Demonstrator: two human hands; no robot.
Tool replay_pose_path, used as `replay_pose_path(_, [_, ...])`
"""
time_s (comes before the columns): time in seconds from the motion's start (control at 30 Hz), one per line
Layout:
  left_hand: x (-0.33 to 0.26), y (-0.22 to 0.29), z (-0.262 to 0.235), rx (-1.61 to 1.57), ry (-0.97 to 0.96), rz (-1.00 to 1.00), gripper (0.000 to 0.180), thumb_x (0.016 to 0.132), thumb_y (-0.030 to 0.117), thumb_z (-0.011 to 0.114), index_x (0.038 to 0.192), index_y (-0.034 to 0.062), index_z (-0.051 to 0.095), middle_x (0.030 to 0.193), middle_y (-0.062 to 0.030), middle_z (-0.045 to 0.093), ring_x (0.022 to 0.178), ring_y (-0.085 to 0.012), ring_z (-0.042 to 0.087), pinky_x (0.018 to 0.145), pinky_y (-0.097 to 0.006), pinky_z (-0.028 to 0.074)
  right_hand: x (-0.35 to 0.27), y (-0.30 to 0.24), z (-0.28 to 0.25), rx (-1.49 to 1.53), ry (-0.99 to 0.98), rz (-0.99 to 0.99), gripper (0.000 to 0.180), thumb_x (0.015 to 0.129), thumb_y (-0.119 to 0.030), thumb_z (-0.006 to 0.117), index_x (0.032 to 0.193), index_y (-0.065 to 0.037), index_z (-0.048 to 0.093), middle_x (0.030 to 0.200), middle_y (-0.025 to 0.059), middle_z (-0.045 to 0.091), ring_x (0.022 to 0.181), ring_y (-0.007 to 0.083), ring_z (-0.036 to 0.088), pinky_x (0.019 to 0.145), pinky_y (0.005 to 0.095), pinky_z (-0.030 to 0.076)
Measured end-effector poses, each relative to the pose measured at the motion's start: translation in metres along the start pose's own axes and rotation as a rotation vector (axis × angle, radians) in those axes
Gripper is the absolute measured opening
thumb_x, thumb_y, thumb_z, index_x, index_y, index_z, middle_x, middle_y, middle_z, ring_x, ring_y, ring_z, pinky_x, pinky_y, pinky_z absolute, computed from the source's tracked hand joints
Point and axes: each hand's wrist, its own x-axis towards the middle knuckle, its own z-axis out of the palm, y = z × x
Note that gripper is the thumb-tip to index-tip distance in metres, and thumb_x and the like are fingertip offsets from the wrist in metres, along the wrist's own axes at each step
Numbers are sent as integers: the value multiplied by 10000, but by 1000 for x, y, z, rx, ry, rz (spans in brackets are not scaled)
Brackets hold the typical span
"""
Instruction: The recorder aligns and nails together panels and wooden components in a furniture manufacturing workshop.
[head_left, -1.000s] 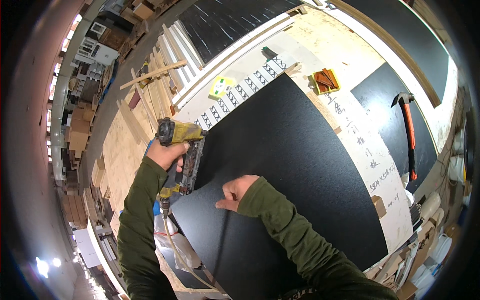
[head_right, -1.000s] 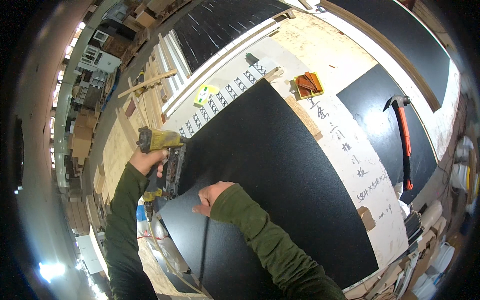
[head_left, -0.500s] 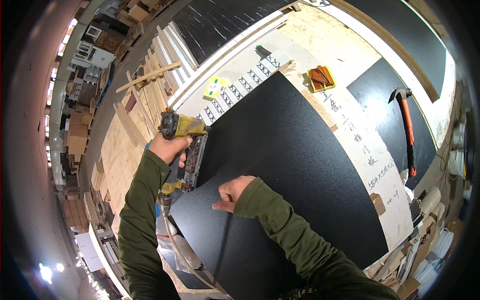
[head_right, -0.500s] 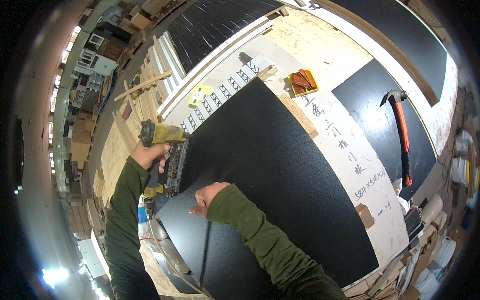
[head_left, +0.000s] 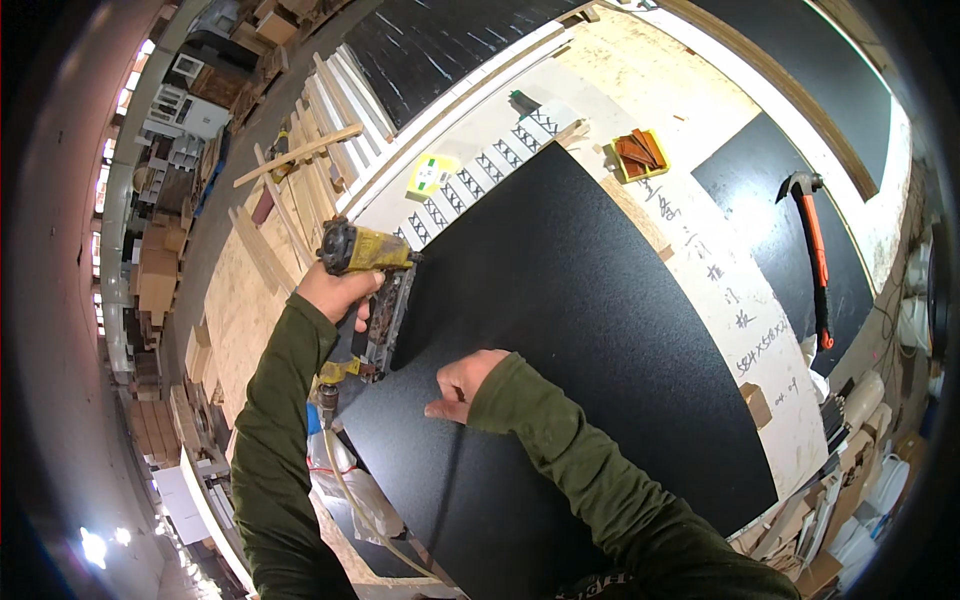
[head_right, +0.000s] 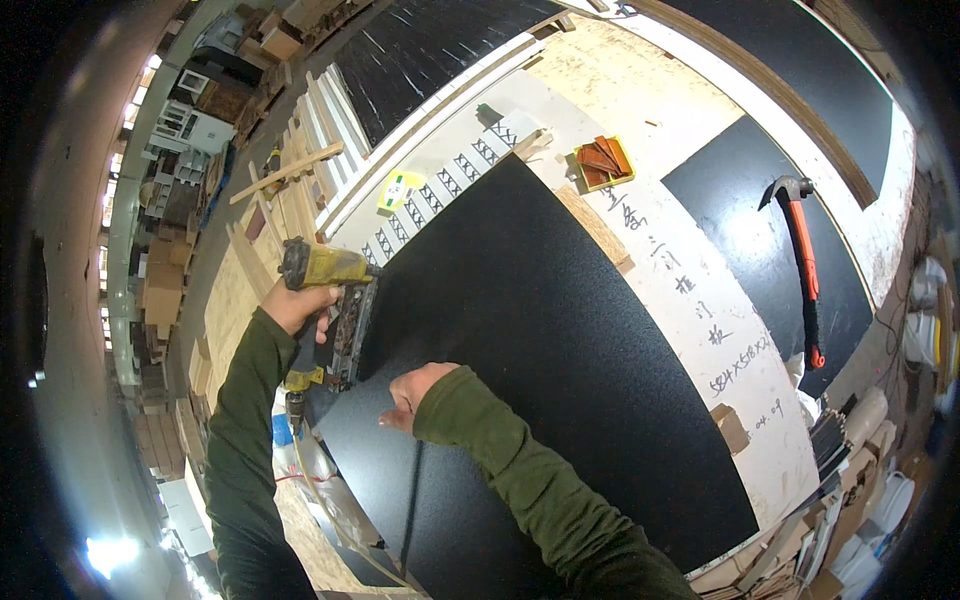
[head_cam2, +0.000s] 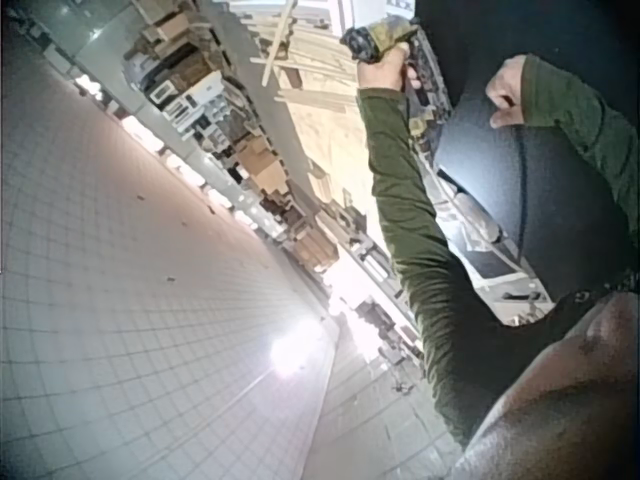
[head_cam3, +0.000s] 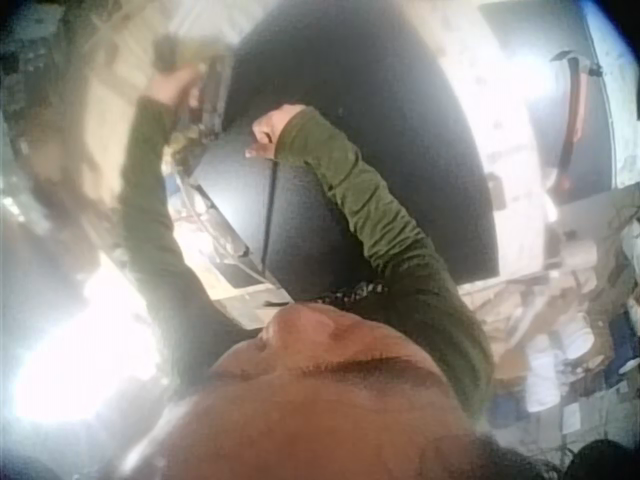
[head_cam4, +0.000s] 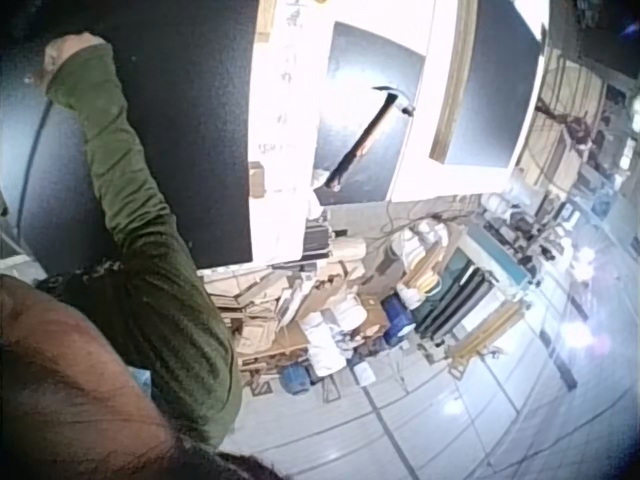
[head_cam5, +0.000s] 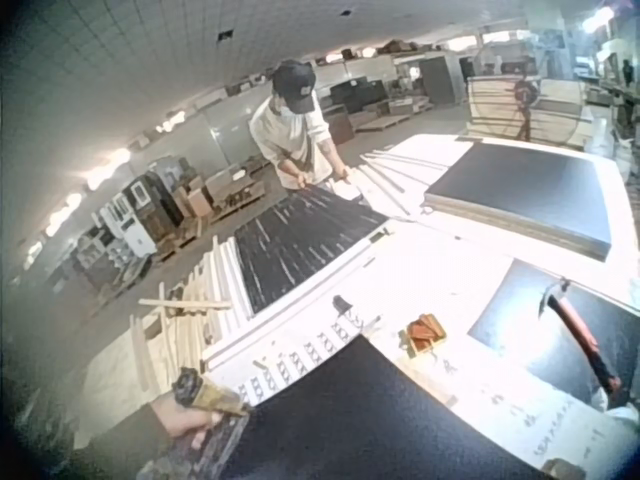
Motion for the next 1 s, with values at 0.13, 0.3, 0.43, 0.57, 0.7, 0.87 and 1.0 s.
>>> replay_pose_path(0.13, [1, 5, 1, -60, 12, -13, 274, 750, 165, 647, 959, -2, 587, 732, -41, 549, 509, -97, 516, 434, -248, 482, 0, 2, 0, 8, -25, 9, 384, 755, -402, 668, 585, -98, 505, 519, 51, 514, 474, 226, 519, 490, 348, 426])
replay_pose_path(0.3, [7, 8, 11, -50, -14, 10, 284, 745, 175, 656, 953, -4, 585, 695, -24, 537, 511, -92, 518, 433, -243, 480, 1, 3, 1, 8, -14, -14, 378, 758, -395, 666, 587, -100, 504, 524, 53, 514, 478, 228, 518, 493, 347, 424])
replay_pose_path(0.43, [10, 12, 15, -41, -22, 24, 276, 746, 169, 650, 948, -7, 583, 689, -24, 538, 505, -92, 516, 428, -244, 477, -1, 1, -3, 8, -12, -6, 365, 764, -389, 662, 596, -103, 509, 534, 53, 522, 494, 228, 533, 506, 351, 427])
replay_pose_path(0.57, [12, 12, 16, -48, -40, 31, 290, 759, 140, 635, 994, -11, 559, 704, -39, 539, 493, -105, 510, 405, -249, 461, -1, 1, -3, -16, -19, -10, 360, 765, -393, 660, 603, -105, 514, 545, 53, 530, 508, 229, 543, 518, 355, 432])
replay_pose_path(0.7, [13, 10, 13, -18, -38, 12, 315, 767, 124, 631, 1035, -13, 537, 729, -48, 537, 485, -116, 500, 386, -254, 444, 0, 1, -1, -16, -35, -14, 367, 765, -405, 657, 608, -106, 516, 550, 51, 533, 513, 229, 545, 522, 356, 434])
replay_pose_path(0.87, [8, 19, 20, 26, 6, -8, 256, 756, 149, 643, 941, -17, 583, 665, -31, 544, 479, -92, 507, 409, -241, 469, 0, -1, -4, -23, -50, 4, 374, 768, -412, 652, 607, -104, 513, 548, 50, 530, 509, 231, 542, 517, 360, 430])
replay_pose_path(1.0, [7, 22, 18, -17, -29, 41, 305, 768, 146, 635, 1020, -3, 550, 707, -40, 529, 507, -105, 503, 410, -256, 462, 2, -3, -9, -72, -134, 20, 347, 788, -423, 609, 688, -94, 563, 641, 72, 576, 613, 249, 580, 598, 371, 456])
